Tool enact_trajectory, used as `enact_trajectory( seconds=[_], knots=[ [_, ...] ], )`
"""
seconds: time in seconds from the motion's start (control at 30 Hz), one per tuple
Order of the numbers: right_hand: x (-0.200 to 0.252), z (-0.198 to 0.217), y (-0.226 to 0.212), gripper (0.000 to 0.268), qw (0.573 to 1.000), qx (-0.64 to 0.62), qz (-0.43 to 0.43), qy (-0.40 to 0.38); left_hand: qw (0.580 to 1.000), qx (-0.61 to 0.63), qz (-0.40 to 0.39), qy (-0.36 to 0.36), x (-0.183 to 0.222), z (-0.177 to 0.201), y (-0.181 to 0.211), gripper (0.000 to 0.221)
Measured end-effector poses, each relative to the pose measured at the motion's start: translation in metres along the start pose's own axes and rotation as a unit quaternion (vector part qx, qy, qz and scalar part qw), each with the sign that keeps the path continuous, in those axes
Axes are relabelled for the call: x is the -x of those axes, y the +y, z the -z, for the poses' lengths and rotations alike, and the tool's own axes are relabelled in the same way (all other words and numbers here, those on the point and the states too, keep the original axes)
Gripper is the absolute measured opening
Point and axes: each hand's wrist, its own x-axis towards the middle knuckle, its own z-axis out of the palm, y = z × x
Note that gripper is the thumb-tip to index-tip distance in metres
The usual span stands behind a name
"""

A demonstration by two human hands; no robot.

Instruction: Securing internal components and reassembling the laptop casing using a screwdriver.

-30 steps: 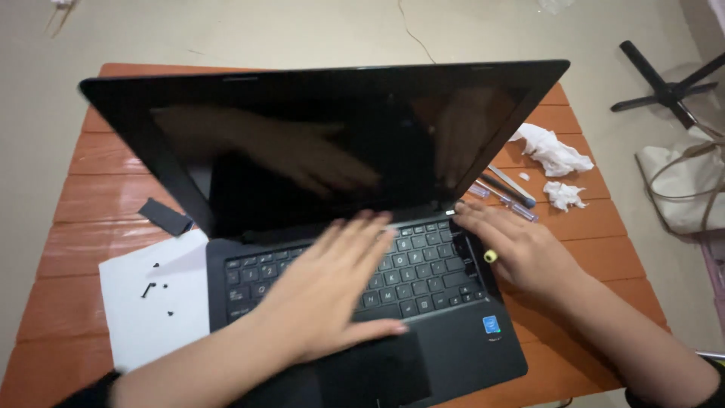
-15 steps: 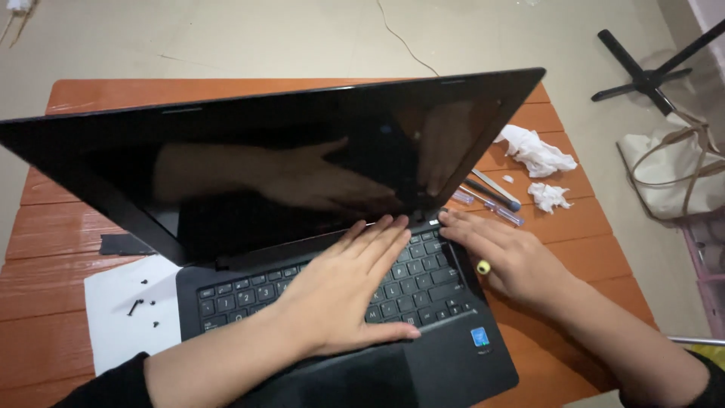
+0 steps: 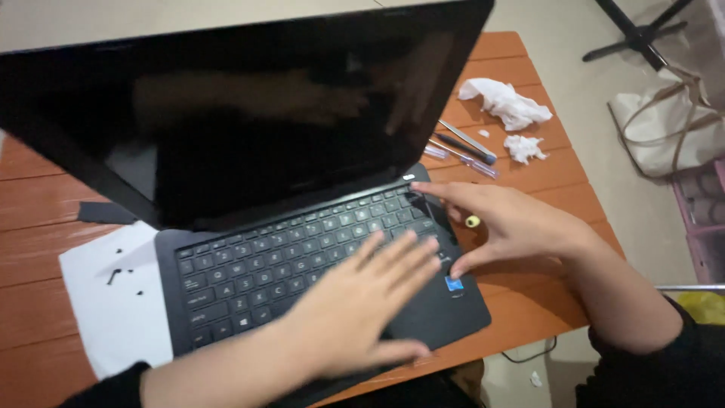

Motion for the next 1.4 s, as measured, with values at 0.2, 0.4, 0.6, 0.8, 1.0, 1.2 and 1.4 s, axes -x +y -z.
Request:
enact_trajectory(
  seconds=[0.2,0.4,0.6,0.8,1.0,1.2,1.4],
  knots=[
    [0.004,0.001,-0.01,0.107,1.0,-0.004,0.004,-0.026,0.999,0.02,-0.042,-0.021,0.007,-0.02,0.03,0.08],
    [0.001,0.002,-0.011,0.114,0.995,-0.013,-0.078,-0.056,0.998,-0.029,-0.042,-0.026,0.006,-0.027,0.028,0.072],
    [0.002,0.002,-0.016,0.114,0.996,-0.003,-0.08,-0.044,0.997,-0.067,-0.033,-0.028,0.006,-0.025,0.033,0.073],
    [0.011,-0.004,-0.013,0.11,0.998,-0.008,-0.046,-0.029,0.993,-0.117,-0.03,-0.012,0.012,-0.023,0.04,0.074],
    [0.03,-0.012,-0.021,0.099,0.998,0.025,-0.059,-0.022,0.989,-0.144,0.02,0.003,0.049,0.011,0.046,0.089],
    [0.065,-0.064,-0.02,0.063,0.925,0.248,0.19,0.218,0.957,-0.2,0.211,0.012,0.109,0.033,0.033,0.104],
    [0.075,-0.104,-0.034,0.044,0.915,0.206,0.286,0.195,0.943,-0.177,0.282,0.026,0.129,0.026,0.029,0.107]
  ],
)
